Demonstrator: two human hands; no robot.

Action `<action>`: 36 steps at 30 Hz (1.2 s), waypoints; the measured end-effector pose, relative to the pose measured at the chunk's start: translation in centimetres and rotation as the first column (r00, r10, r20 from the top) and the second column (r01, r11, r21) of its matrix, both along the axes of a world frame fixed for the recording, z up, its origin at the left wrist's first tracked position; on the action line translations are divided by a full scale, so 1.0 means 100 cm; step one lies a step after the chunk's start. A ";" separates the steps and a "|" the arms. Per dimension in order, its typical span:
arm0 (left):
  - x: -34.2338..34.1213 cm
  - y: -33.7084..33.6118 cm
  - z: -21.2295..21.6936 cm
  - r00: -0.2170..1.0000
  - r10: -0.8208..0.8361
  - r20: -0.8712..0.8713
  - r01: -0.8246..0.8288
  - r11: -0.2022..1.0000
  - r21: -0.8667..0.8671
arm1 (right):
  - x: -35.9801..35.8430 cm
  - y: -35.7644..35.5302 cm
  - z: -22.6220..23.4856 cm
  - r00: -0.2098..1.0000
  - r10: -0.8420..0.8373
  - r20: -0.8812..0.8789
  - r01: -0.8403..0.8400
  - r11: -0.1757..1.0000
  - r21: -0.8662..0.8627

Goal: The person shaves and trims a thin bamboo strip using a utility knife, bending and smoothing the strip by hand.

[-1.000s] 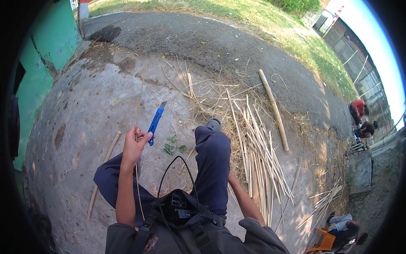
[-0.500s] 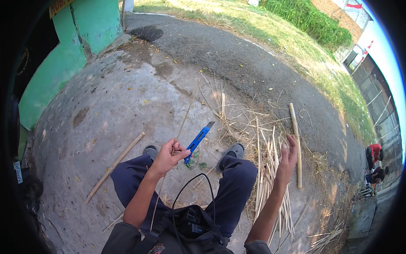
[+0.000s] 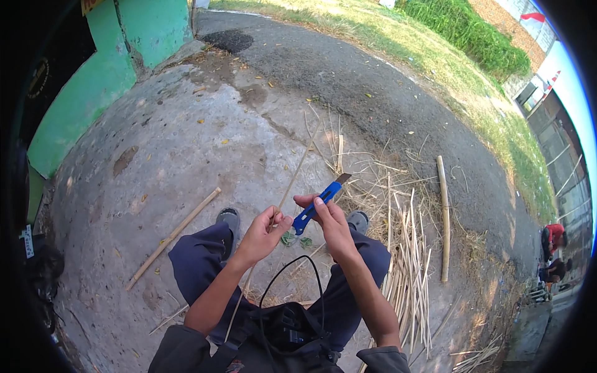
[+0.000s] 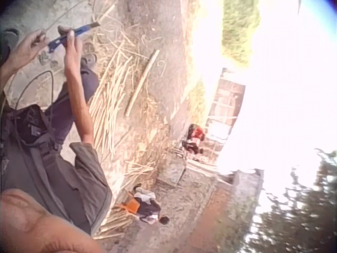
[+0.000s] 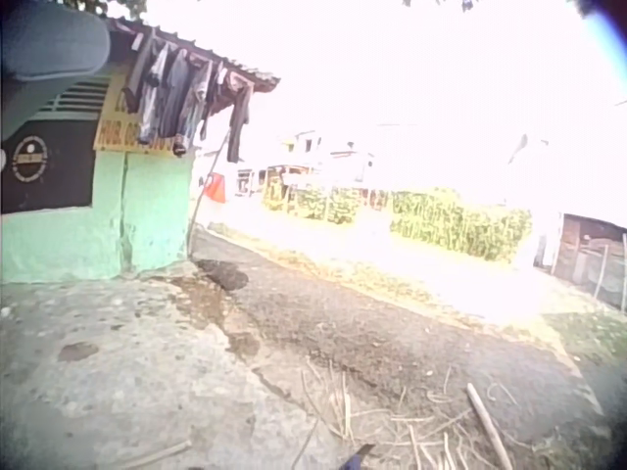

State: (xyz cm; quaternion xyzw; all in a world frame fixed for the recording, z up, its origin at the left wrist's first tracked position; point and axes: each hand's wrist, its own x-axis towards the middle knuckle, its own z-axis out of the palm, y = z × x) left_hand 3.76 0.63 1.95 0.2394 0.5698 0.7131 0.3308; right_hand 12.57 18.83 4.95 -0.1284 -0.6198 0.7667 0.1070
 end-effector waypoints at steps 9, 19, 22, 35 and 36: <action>-0.015 -0.014 0.015 0.948 -0.079 0.308 0.088 0.996 -0.015 | -0.007 0.046 -0.009 0.996 -0.078 -0.037 0.084 0.974 0.212; -0.009 -0.003 0.009 0.962 -0.063 0.264 0.062 0.998 0.012 | -0.002 0.021 -0.025 0.996 -0.063 -0.058 0.086 0.685 0.724; -0.007 -0.005 0.023 0.975 -0.014 0.222 0.029 0.998 -0.061 | 0.001 0.021 -0.030 0.996 -0.038 -0.076 0.085 0.548 0.832; -0.006 -0.007 0.012 0.986 0.015 0.166 0.001 0.995 -0.098 | 0.000 0.007 -0.018 0.999 0.035 -0.023 0.006 0.421 0.907; -0.006 -0.007 0.012 0.986 0.014 0.166 0.002 0.995 -0.096 | 0.000 0.007 -0.020 0.999 0.029 -0.045 0.028 0.429 0.903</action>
